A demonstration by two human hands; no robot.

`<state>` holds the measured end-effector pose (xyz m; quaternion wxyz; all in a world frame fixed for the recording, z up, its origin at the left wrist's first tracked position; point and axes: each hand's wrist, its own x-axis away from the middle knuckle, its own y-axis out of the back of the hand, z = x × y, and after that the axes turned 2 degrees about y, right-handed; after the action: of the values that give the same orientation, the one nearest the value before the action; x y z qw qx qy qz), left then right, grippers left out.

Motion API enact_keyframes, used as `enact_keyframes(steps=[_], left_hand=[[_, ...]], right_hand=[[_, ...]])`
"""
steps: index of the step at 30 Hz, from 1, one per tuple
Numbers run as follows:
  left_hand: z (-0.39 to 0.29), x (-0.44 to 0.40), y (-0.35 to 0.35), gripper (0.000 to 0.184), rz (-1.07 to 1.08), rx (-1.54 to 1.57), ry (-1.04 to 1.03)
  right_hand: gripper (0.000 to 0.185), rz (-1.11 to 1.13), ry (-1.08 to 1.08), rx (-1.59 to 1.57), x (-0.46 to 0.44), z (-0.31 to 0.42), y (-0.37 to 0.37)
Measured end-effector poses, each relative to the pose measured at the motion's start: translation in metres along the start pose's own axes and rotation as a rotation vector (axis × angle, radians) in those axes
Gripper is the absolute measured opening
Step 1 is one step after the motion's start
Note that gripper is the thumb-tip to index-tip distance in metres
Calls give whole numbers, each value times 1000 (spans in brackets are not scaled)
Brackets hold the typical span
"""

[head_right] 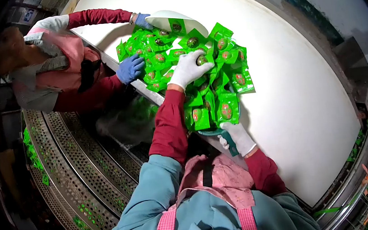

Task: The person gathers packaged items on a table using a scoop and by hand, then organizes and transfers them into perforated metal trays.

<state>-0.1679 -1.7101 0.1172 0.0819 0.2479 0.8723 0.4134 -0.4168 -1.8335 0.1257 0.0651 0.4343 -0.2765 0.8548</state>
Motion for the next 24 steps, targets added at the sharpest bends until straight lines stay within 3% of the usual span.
enact_keyframes(steps=[4, 7, 11, 14, 18, 21, 24], left_hand=[[-33, -13, 26, 64, 33, 70, -12], [-55, -14, 53, 64, 110, 62, -8], [-59, 3, 85, 72, 52, 12, -6], [-61, 19, 122, 65, -52, -48, 32], [-71, 88, 222, 67, -239, -90, 133], [-25, 116, 308, 70, -368, -164, 184], [-22, 222, 395, 74, -502, -214, 322]], right_hand=[[23, 39, 165, -13, 28, 24, -14], [25, 99, 154, 0, 39, 26, -18], [27, 82, 194, 96, 59, 36, -47], [31, 112, 221, 178, 69, 39, -69], [29, 220, 394, 343, 107, 42, -134], [27, 399, 403, 512, 122, 57, -207], [25, 623, 490, 639, 135, 49, -274]])
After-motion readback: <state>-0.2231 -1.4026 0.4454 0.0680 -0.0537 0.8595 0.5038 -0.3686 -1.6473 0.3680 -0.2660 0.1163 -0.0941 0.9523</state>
